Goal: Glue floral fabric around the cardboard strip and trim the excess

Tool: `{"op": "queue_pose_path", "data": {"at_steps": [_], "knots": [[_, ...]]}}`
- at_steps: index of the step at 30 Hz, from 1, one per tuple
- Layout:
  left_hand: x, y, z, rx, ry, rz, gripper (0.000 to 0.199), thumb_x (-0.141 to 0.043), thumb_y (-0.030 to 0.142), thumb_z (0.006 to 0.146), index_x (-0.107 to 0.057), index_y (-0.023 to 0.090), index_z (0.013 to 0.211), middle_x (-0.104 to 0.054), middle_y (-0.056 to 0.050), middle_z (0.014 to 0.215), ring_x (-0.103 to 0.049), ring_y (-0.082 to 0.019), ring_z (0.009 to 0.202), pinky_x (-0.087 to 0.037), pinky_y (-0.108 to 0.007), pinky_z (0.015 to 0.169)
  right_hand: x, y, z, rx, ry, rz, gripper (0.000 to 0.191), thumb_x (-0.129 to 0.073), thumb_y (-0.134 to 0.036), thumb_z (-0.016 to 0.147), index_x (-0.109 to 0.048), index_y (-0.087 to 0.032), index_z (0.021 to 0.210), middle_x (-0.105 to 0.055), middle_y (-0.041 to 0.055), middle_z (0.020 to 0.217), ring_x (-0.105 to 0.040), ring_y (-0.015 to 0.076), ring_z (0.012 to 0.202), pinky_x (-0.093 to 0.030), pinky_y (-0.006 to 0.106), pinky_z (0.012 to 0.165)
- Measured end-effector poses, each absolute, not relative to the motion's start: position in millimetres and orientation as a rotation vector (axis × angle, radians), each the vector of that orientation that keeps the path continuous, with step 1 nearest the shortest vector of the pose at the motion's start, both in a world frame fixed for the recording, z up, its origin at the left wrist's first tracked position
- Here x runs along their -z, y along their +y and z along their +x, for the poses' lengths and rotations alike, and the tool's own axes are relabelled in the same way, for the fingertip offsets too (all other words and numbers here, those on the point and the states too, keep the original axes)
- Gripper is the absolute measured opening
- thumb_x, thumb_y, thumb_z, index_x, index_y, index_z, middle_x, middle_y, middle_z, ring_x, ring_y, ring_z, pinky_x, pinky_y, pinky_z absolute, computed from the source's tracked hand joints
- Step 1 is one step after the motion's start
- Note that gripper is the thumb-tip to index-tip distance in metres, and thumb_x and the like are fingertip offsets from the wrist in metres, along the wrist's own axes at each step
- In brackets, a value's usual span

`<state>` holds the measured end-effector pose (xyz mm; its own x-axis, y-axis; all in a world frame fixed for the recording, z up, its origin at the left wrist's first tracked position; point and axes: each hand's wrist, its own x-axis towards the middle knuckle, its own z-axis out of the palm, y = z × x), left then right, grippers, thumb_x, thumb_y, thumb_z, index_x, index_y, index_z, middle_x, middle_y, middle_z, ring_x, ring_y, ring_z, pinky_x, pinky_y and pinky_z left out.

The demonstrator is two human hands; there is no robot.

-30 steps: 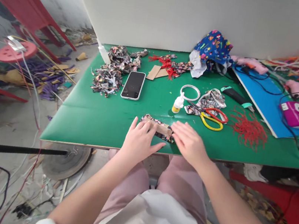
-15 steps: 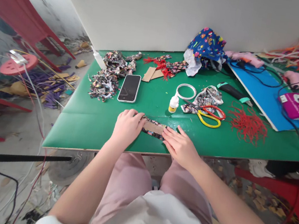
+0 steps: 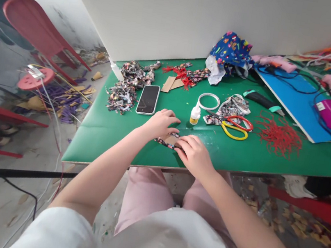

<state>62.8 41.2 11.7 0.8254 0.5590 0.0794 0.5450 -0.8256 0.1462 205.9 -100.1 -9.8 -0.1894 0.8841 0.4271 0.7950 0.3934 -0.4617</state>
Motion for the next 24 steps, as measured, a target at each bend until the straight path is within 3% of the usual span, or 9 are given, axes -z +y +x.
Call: {"op": "queue_pose_path", "data": {"at_steps": [6,11,15,24], "knots": [[2.0,45.5,64.2,-0.254,0.831,2.869,0.052,-0.059,0.051,0.074,-0.055,0.022,0.117,-0.049,-0.009,0.118,-0.043,-0.024,0.113,-0.033,-0.039,0.097,18.2,-94.3,197.0,-0.137,-2.072,-1.480,0.021,-0.055,-0.023,0.080,-0.062,-0.018,0.099,-0.061,0.0107,0.102,-0.049,0.0252,0.096,-0.045,0.041,0.079],[3.6,47.1,68.1,-0.273,0.768,2.837,0.061,-0.059,0.053,0.073,-0.050,0.020,0.123,-0.041,-0.011,0.131,-0.028,-0.028,0.129,-0.025,-0.042,0.104,23.8,-93.8,197.9,-0.124,-2.089,-1.473,0.023,-0.055,-0.021,0.081,-0.061,-0.017,0.102,-0.062,0.0098,0.103,-0.050,0.0248,0.096,-0.044,0.041,0.079],[1.5,52.6,65.9,-0.279,0.715,2.809,0.068,-0.059,0.057,0.070,-0.047,0.019,0.125,-0.040,-0.012,0.134,-0.024,-0.029,0.131,-0.023,-0.045,0.106,27.3,-91.7,199.4,-0.126,-2.098,-1.458,0.024,-0.054,-0.022,0.081,-0.061,-0.017,0.103,-0.063,0.0091,0.104,-0.051,0.0234,0.097,-0.043,0.040,0.082],[0.8,54.0,47.3,-0.280,0.778,2.743,0.062,-0.052,0.055,0.077,-0.046,0.017,0.126,-0.043,-0.013,0.132,-0.025,-0.028,0.131,-0.023,-0.044,0.106,20.6,-74.5,209.7,-0.195,-2.307,-1.194,0.020,-0.054,-0.021,0.082,-0.065,-0.019,0.098,-0.064,0.0051,0.108,-0.051,0.0214,0.106,-0.041,0.041,0.091]]}}
